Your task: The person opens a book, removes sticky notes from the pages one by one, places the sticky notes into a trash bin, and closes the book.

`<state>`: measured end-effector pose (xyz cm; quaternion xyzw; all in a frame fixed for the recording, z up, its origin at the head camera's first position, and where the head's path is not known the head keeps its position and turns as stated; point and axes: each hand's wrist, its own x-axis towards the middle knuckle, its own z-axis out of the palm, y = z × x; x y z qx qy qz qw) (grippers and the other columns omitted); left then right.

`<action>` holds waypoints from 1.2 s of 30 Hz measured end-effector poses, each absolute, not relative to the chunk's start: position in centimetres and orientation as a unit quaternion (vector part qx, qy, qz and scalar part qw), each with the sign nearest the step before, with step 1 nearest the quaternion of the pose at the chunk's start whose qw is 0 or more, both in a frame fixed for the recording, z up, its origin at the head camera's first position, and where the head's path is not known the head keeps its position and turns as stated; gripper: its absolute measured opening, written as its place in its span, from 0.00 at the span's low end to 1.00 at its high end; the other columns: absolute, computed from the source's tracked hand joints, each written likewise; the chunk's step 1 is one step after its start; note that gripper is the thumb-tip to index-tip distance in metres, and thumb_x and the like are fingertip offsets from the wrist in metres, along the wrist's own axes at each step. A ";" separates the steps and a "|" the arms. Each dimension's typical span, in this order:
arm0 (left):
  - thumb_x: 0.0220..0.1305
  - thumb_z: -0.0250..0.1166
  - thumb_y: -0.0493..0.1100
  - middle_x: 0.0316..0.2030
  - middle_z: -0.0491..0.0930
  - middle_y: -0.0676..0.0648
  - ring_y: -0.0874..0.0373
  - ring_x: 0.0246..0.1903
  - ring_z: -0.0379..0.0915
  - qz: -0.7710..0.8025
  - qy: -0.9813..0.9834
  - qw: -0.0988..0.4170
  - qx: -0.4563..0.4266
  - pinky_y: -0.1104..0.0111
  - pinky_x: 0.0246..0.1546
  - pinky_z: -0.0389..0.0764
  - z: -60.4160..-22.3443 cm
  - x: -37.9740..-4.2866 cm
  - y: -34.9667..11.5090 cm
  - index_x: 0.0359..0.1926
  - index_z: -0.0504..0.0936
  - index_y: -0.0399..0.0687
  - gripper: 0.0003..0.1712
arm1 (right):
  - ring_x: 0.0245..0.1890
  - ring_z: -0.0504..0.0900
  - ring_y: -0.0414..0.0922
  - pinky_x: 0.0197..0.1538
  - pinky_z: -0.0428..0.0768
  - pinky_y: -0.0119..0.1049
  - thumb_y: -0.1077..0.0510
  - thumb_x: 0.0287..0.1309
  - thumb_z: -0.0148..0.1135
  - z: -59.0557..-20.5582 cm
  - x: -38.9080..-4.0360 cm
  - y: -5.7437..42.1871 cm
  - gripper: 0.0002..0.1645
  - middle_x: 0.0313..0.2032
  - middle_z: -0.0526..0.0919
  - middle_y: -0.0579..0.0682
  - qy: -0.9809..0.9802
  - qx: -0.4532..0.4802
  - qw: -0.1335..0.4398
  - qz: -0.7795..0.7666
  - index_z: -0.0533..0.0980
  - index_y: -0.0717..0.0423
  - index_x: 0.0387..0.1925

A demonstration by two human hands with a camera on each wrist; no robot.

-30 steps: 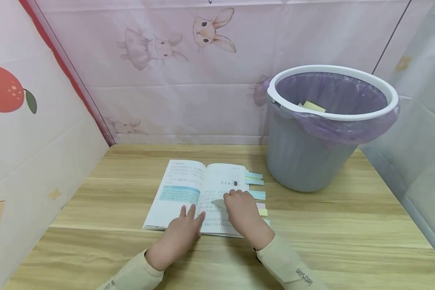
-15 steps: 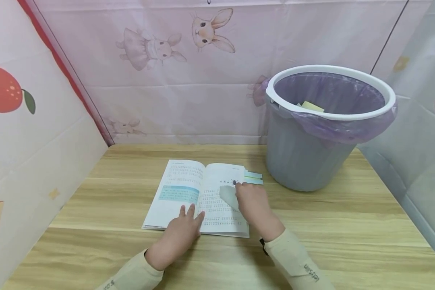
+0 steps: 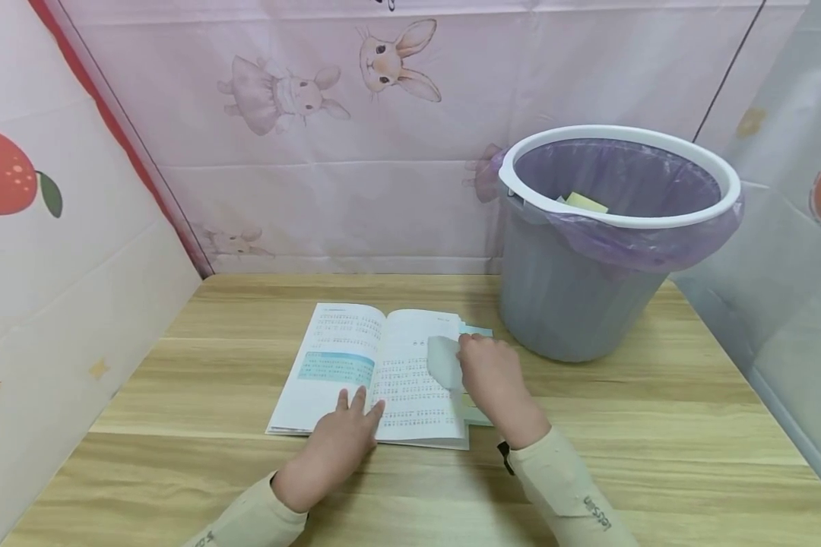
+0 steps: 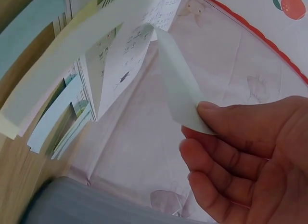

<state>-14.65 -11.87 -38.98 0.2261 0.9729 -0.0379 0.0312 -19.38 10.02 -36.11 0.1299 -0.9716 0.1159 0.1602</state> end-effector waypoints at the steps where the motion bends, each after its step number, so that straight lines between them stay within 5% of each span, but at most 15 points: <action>1: 0.59 0.68 0.44 0.58 0.72 0.32 0.33 0.55 0.71 -0.039 0.973 0.030 0.226 0.51 0.38 0.83 -39.0 -14.6 -11.9 0.58 0.78 0.43 0.25 | 0.14 0.68 0.44 0.17 0.69 0.38 0.66 0.52 0.68 -36.1 -19.4 10.1 0.14 0.14 0.72 0.50 -0.972 0.128 0.159 0.119 0.72 0.59 0.18; 10: 0.59 0.68 0.44 0.57 0.73 0.32 0.33 0.54 0.72 -0.041 0.972 0.019 0.229 0.51 0.37 0.83 -39.1 -14.6 -11.9 0.57 0.79 0.43 0.25 | 0.16 0.68 0.45 0.19 0.70 0.40 0.68 0.53 0.67 -35.7 -19.6 10.8 0.16 0.14 0.70 0.49 -0.969 0.112 0.158 0.150 0.70 0.56 0.17; 15: 0.59 0.69 0.44 0.57 0.73 0.32 0.33 0.55 0.72 -0.039 0.972 0.021 0.229 0.51 0.37 0.83 -39.1 -14.7 -11.9 0.57 0.79 0.43 0.25 | 0.20 0.73 0.46 0.23 0.75 0.43 0.68 0.55 0.65 -35.1 -19.4 11.4 0.06 0.21 0.75 0.50 -0.950 0.126 0.205 0.199 0.77 0.61 0.25; 21: 0.58 0.69 0.44 0.57 0.73 0.32 0.33 0.55 0.72 -0.031 0.973 0.023 0.226 0.51 0.37 0.83 -39.0 -14.6 -12.0 0.57 0.79 0.43 0.25 | 0.27 0.78 0.52 0.34 0.79 0.38 0.78 0.50 0.63 -32.6 -19.1 12.7 0.11 0.29 0.79 0.58 -0.827 0.193 0.448 0.281 0.80 0.68 0.37; 25: 0.57 0.70 0.44 0.56 0.73 0.31 0.33 0.54 0.72 -0.025 0.973 0.025 0.226 0.50 0.37 0.83 -38.8 -14.4 -12.1 0.56 0.79 0.42 0.25 | 0.24 0.77 0.56 0.39 0.75 0.26 0.75 0.49 0.65 -29.5 -19.2 13.5 0.07 0.26 0.82 0.59 -0.691 0.136 0.640 0.307 0.81 0.66 0.31; 28: 0.57 0.70 0.44 0.56 0.73 0.31 0.32 0.54 0.72 -0.022 0.973 0.024 0.230 0.50 0.37 0.83 -38.8 -14.5 -12.1 0.56 0.79 0.42 0.26 | 0.25 0.80 0.59 0.44 0.78 0.25 0.73 0.48 0.66 -27.0 -19.6 14.6 0.03 0.25 0.83 0.58 -0.624 0.086 0.717 0.297 0.81 0.65 0.25; 32: 0.57 0.70 0.43 0.56 0.73 0.31 0.32 0.54 0.72 -0.022 0.972 0.025 0.232 0.50 0.37 0.83 -38.7 -14.5 -12.0 0.56 0.79 0.42 0.25 | 0.30 0.81 0.63 0.48 0.80 0.35 0.70 0.54 0.63 -24.1 -20.5 17.1 0.05 0.28 0.83 0.62 -0.646 0.042 0.716 0.263 0.81 0.68 0.25; 36: 0.59 0.68 0.43 0.57 0.73 0.31 0.33 0.55 0.72 -0.026 0.973 0.026 0.230 0.51 0.37 0.83 -38.8 -14.6 -12.0 0.57 0.79 0.42 0.24 | 0.36 0.80 0.65 0.49 0.78 0.45 0.69 0.61 0.55 -22.5 -21.2 20.2 0.11 0.32 0.82 0.67 -0.742 0.035 0.635 0.215 0.82 0.72 0.30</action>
